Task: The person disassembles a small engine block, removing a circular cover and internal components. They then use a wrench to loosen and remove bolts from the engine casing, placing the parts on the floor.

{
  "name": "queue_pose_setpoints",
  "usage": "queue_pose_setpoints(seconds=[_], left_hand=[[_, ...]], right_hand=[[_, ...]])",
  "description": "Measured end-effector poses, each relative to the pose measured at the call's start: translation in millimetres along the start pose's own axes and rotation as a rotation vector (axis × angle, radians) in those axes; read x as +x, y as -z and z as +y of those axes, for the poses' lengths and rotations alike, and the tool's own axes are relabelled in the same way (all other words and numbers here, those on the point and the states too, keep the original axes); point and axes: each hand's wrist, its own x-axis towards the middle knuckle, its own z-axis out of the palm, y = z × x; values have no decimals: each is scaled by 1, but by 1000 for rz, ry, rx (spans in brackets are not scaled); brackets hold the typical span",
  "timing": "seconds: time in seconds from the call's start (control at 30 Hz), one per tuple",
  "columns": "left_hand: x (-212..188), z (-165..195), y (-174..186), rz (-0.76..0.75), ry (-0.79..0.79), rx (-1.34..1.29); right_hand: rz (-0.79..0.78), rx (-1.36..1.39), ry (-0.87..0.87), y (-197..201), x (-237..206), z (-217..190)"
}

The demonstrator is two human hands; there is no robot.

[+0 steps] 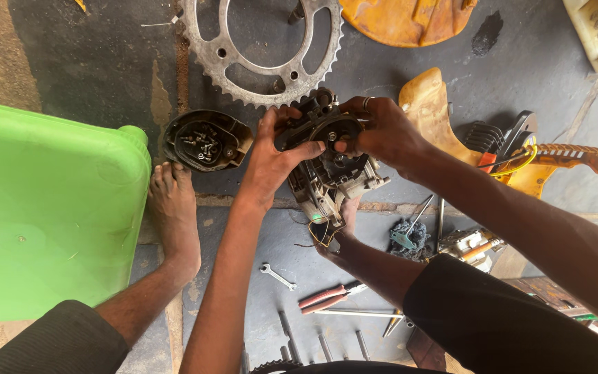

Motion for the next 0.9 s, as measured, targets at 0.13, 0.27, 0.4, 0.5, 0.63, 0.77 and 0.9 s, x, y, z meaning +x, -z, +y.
queue_pose_setpoints(seconds=[0.13, 0.27, 0.4, 0.5, 0.63, 0.77, 0.9], left_hand=[[-2, 6, 4, -34, 4, 67], [-6, 10, 9, -53, -4, 169], [-9, 15, 14, -69, -20, 156], [-12, 22, 13, -42, -131, 224], [-20, 34, 0, 56, -282, 543], [-34, 47, -10, 183, -521, 800], [-45, 54, -23, 128, -636, 706]], right_hand=[[28, -6, -17, -4, -5, -3], [27, -12, 7, -9, -8, -5], [30, -3, 35, -13, -9, -6], [35, 22, 52, -15, -9, -5], [72, -69, -10, -14, -5, 0], [38, 27, 69, -7, -4, 7], [53, -56, 131, -5, -5, 10]])
